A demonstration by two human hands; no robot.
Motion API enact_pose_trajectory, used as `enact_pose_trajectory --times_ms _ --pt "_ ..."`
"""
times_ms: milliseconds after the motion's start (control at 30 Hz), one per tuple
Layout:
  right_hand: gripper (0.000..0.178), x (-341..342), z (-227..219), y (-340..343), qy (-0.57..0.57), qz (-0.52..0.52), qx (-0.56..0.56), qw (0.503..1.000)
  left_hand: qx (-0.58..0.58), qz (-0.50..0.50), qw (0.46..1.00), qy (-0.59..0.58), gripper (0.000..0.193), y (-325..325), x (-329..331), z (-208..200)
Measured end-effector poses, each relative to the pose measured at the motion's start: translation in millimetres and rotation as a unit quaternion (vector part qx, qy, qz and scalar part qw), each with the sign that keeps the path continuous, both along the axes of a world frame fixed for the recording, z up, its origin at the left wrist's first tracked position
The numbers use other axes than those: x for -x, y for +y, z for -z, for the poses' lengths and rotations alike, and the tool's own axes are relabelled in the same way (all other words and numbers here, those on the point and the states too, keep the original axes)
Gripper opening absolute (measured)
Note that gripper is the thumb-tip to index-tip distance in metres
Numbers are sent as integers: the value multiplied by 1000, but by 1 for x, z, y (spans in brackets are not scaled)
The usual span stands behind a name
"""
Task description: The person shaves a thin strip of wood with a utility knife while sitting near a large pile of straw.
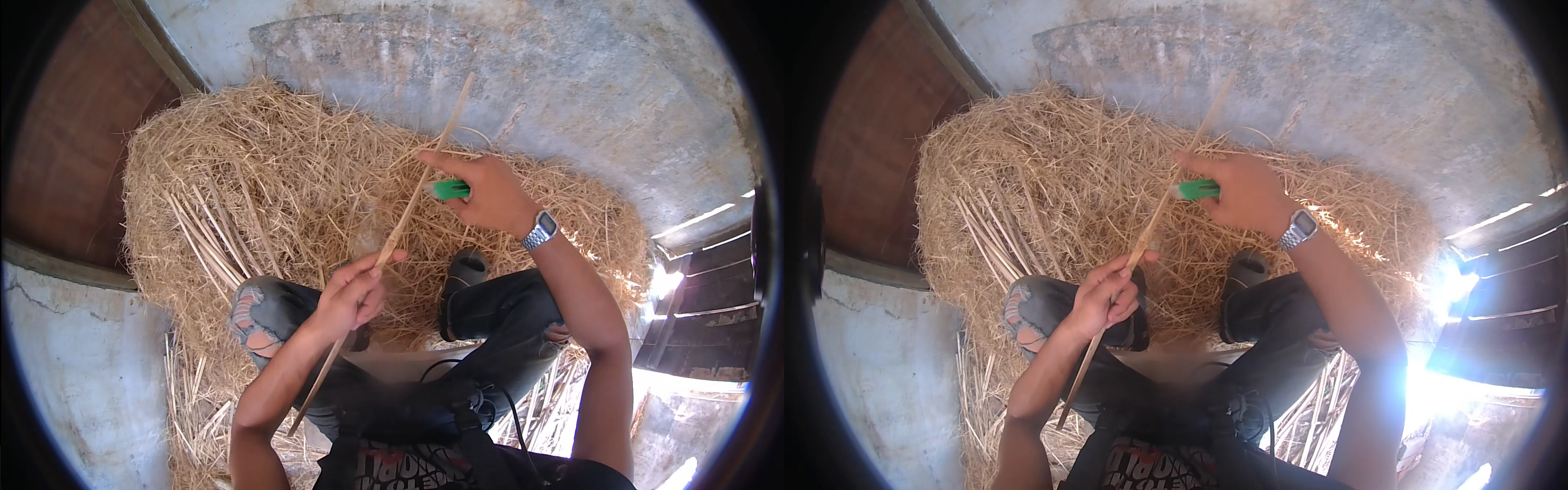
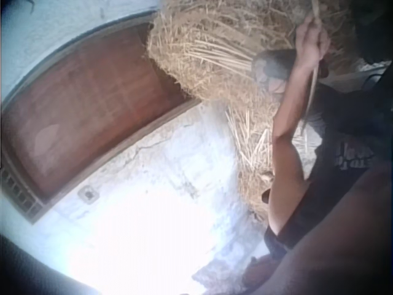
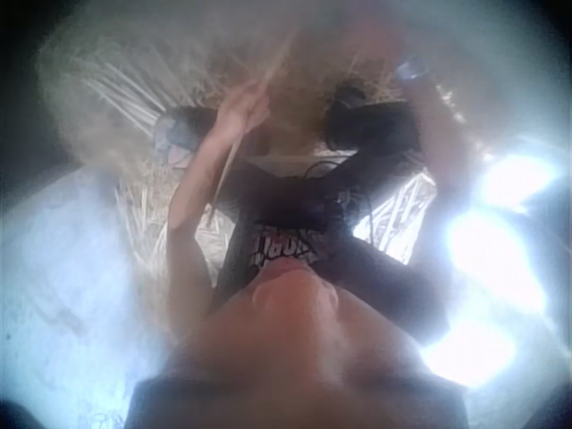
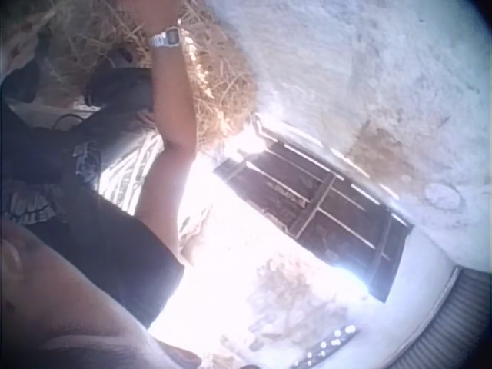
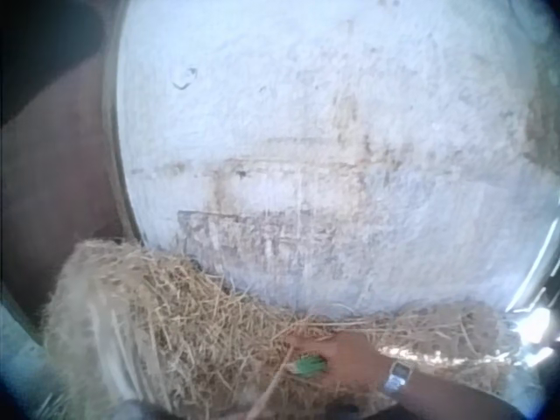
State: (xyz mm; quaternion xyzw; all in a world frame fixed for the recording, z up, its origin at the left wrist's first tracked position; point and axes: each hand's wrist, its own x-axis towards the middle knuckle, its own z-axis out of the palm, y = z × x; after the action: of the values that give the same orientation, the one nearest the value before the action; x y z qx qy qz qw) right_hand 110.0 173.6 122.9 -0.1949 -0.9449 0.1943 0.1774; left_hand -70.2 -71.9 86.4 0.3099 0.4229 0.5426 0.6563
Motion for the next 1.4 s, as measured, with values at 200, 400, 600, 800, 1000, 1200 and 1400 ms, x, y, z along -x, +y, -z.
enact_pose_trajectory --times_ms 200,400,600,800,1000,1200,1400 --pt "77 13 -11 -24 -39 -61 4 997 5 -36 999 -32 50 0 7 0" --pt "78 20 -18 -34 -91 -112 2 989 -1 -85 996 11 46 2 8 5" --pt "77 22 -11 -33 -35 -76 18 996 0 -89 988 129 50 2 6 7" --pt "71 20 -2 -23 -17 -46 -25 998 1 -86 987 137 53 2 6 6" --pt "36 27 -4 -36 33 111 46 992 -34 -106 980 165 58 1 1 6" --pt "18 33 16 -47 -117 51 16 992 -25 -93 981 171 58 2 -1 1" --pt "12 40 26 -17 -113 150 8 982 -12 -82 979 185 58 0 3 11"
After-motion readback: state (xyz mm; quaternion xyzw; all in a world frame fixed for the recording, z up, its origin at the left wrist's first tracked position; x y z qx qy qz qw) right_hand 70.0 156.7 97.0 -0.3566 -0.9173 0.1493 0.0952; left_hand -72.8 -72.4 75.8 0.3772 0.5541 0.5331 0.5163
